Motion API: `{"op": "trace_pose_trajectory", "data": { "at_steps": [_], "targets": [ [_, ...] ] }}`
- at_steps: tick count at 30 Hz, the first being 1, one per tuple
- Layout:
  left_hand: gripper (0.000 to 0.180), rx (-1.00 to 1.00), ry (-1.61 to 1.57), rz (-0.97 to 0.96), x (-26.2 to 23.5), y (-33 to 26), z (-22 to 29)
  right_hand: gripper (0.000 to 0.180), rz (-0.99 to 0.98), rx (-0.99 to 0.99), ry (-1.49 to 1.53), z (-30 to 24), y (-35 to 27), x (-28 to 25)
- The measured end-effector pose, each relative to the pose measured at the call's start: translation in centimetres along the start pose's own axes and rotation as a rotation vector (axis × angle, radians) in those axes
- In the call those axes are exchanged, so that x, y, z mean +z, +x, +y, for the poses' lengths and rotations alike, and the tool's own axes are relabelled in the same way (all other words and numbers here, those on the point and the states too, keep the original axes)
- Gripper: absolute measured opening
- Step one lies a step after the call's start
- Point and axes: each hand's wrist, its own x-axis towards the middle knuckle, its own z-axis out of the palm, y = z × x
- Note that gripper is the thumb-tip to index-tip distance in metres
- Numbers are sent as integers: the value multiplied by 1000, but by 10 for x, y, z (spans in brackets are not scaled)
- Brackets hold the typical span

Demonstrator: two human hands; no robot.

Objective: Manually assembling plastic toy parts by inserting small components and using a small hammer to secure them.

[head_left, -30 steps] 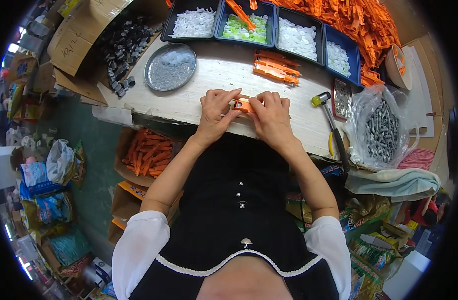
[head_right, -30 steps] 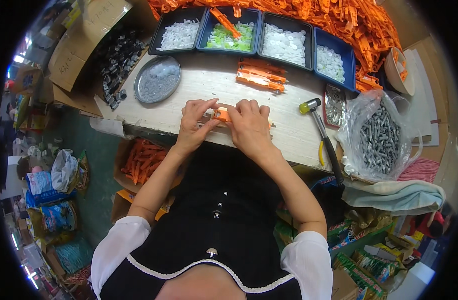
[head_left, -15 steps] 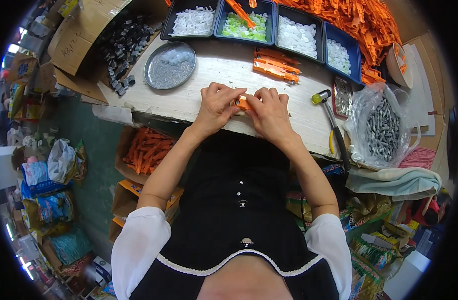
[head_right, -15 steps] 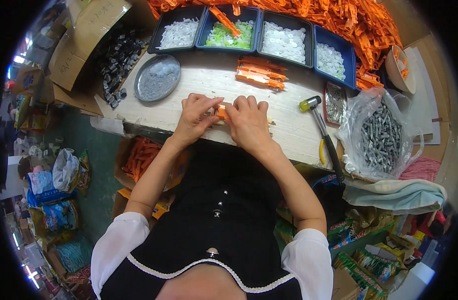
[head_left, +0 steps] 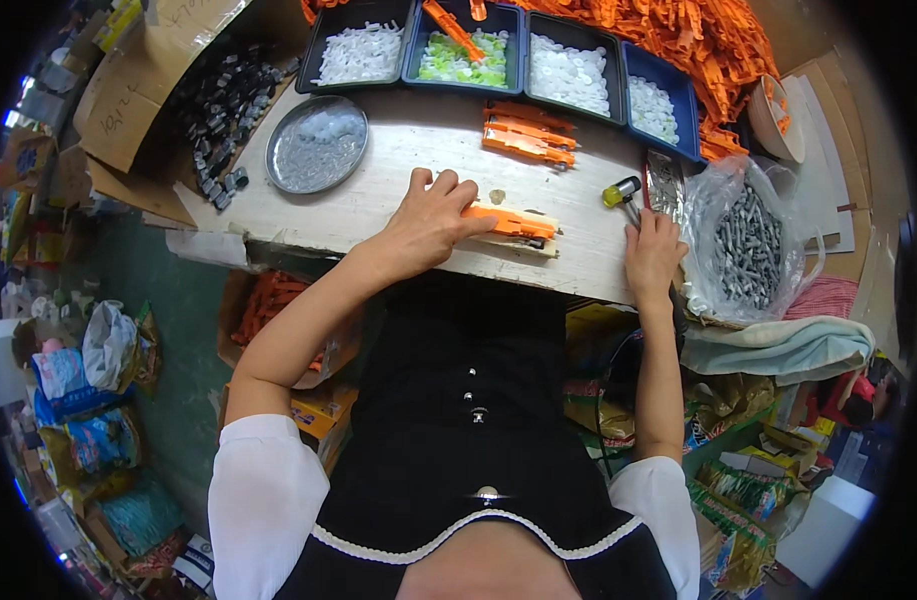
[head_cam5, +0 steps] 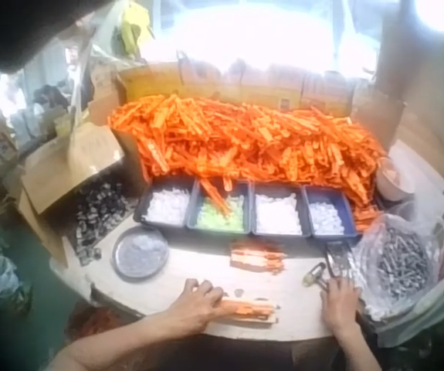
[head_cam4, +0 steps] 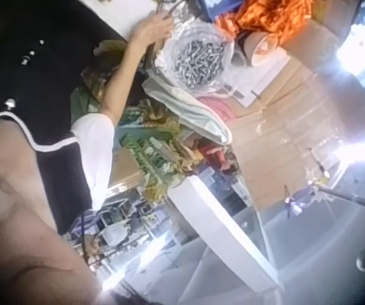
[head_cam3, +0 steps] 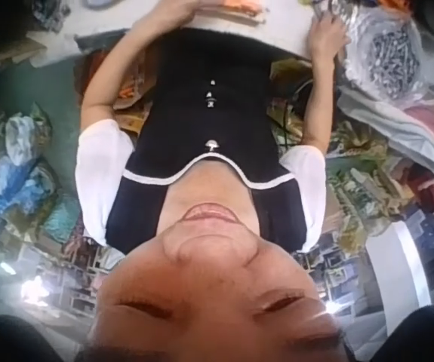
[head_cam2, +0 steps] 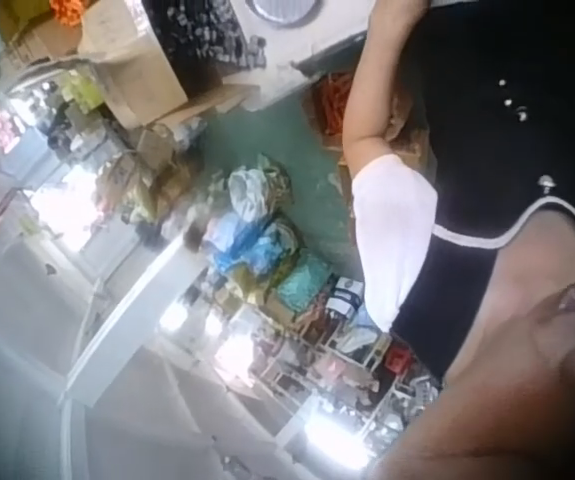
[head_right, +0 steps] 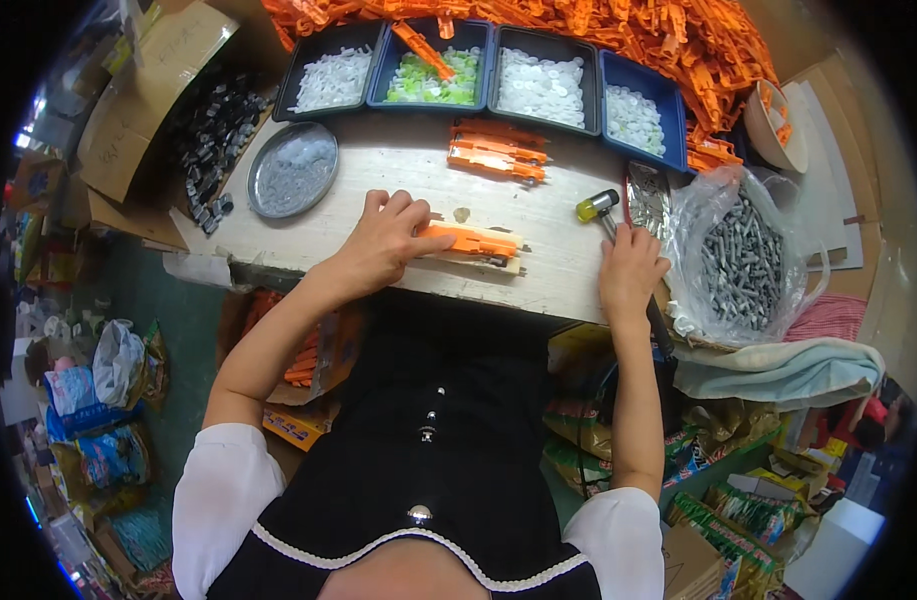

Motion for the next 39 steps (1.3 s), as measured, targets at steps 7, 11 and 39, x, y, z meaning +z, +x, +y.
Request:
{"op": "trace_pose_trajectory", "data": {
  "at_steps": [7, 11, 39],
  "targets": [
    [54, 15, -137, -85, 5, 0, -7, 23, 9, -28, -30, 5, 2, 9],
    [53, 97, -102, -21, 7, 0, -10, 19, 122, -42, 199, 0, 1, 1],
    [42, 44, 54, -161, -9, 11, 9, 12, 24, -344, 511, -87, -3, -87]
  ]
}}
